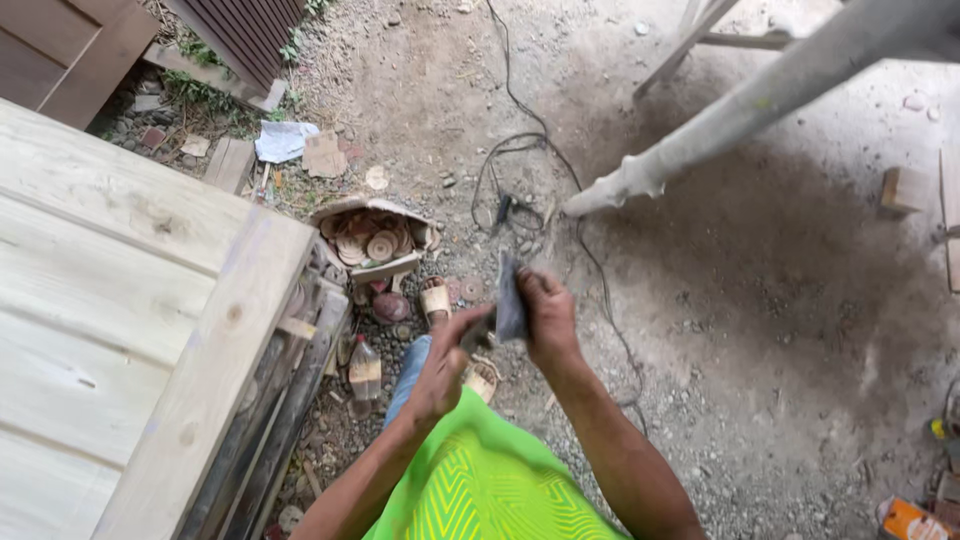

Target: The person sands a wooden door frame using sandpaper, smoothing the surface along the edges and panels. They switch between two pieces of sandpaper and briefly walk to a table to pick up a small red object before returning to sand the door.

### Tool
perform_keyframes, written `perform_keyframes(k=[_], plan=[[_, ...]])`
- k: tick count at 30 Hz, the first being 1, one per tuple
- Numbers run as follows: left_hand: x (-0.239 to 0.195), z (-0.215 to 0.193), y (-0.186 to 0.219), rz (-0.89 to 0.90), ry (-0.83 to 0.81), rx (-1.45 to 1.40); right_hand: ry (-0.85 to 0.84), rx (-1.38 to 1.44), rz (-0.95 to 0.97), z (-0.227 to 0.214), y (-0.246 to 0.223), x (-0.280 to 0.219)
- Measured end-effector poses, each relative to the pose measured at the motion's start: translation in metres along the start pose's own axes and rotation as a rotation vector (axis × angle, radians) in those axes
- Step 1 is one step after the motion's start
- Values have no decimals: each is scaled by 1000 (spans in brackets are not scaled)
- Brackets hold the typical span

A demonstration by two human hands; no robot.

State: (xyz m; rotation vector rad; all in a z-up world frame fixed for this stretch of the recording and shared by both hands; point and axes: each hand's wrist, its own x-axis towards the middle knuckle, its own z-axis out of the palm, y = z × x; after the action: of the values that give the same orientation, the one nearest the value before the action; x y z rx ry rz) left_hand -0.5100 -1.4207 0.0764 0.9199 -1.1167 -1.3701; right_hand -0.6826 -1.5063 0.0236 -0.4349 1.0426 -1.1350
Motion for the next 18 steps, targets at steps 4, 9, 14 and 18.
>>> perform_keyframes(k=[4,9,14,18], plan=[[98,-58,-3,136,62,165,30,-459,-39,21,15,28],[179,-109,23,169,62,395,82,-296,-124,37,-35,102],[242,-131,32,128,-2,305,64,-107,-390,79,-83,189],[285,-120,20,47,-8,109,24,-55,-334,125,-83,284]])
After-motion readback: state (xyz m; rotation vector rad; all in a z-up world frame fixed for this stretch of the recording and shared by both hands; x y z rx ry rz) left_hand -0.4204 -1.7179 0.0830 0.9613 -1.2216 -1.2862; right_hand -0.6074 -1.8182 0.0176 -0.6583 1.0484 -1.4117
